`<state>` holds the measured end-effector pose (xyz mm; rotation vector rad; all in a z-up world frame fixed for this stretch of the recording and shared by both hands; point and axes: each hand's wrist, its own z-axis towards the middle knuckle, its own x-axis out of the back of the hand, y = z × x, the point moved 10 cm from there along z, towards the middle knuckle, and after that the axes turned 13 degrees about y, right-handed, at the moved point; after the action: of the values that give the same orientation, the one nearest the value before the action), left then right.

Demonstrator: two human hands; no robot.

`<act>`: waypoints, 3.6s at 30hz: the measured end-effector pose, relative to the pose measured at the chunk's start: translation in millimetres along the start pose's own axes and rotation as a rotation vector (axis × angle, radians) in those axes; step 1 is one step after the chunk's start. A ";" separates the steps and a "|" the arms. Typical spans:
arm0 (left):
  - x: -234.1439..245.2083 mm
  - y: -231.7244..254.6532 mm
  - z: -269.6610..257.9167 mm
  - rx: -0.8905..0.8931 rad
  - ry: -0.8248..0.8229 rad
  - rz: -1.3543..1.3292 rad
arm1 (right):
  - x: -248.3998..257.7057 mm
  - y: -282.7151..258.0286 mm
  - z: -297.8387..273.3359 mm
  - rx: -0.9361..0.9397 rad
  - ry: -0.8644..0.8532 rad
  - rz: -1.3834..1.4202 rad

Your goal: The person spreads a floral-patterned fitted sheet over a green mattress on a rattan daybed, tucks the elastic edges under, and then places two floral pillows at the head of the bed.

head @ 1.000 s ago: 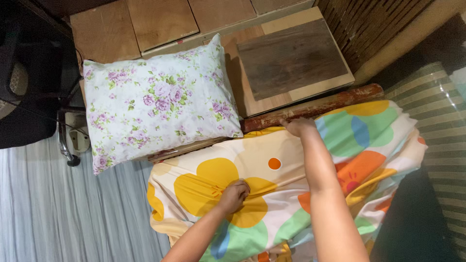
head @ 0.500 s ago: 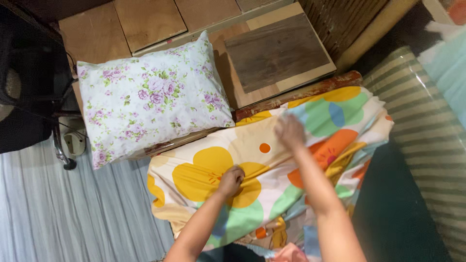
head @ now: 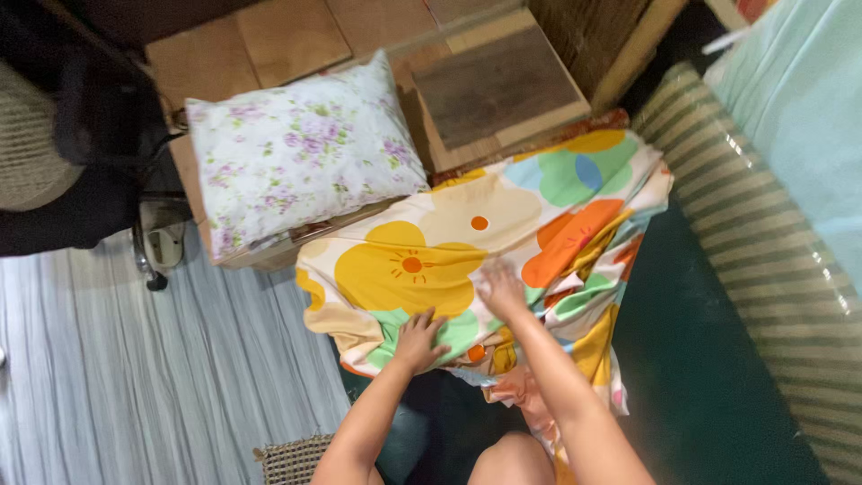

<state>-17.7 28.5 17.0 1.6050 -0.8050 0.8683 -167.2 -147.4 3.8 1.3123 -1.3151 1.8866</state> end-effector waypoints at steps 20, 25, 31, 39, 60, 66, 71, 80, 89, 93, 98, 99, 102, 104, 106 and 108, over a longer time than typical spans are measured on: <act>178.6 -88.0 12.8 0.080 0.239 -0.409 | 77.1 -251.5 -60.8 0.058 0.374 0.141; 190.9 -91.5 16.1 0.254 0.157 -0.588 | 78.9 -244.8 -71.2 -0.239 0.614 0.275; 194.0 -99.9 12.6 0.451 -0.030 -0.878 | 39.1 -274.1 -79.6 -0.368 0.124 0.146; 187.0 -92.4 -3.8 0.494 -0.040 -0.911 | 35.9 -273.4 -63.1 -0.371 0.134 0.171; 114.9 -30.8 -266.3 0.637 -0.138 -0.719 | 62.6 -279.0 -299.5 -0.484 -0.140 0.140; 62.7 15.0 -367.4 0.780 -0.263 -0.978 | 65.9 -271.0 -384.9 -0.397 -0.302 0.061; 43.8 46.7 -396.0 0.682 -0.250 -1.066 | 70.1 -265.4 -442.4 -0.382 -0.328 0.035; 28.4 73.7 -417.6 0.653 -0.338 -1.203 | 94.8 -271.2 -493.6 -0.231 -0.276 0.049; 45.5 85.1 -427.5 0.750 0.313 -1.630 | 167.6 -278.3 -520.3 -0.041 0.065 0.174; 29.1 86.5 -446.1 0.854 0.377 -1.634 | 184.6 -247.5 -565.3 -0.102 0.170 0.174; 42.0 81.5 -466.0 0.839 0.439 -1.487 | 193.2 -214.5 -620.2 -0.080 -0.006 -0.035; 45.1 81.3 -469.2 0.818 0.458 -1.434 | 190.6 -206.8 -635.6 -0.109 -0.079 -0.043; 48.1 84.1 -476.7 0.777 0.452 -1.321 | 196.3 -195.0 -675.1 -0.135 -0.164 -0.029; 57.1 88.2 -481.6 0.636 0.503 -1.215 | 193.8 -191.4 -697.4 -0.138 -0.222 -0.006; 74.5 101.9 -484.4 0.378 0.606 -1.073 | 186.1 -185.9 -720.5 -0.149 -0.334 0.012; 67.5 122.4 -488.4 0.243 0.495 -0.499 | 192.9 -183.2 -731.3 -0.105 -0.269 0.038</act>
<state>-150.2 481.5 204.8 1.5985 0.0553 0.9567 -414.7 563.3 202.0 1.5358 -1.5593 1.6822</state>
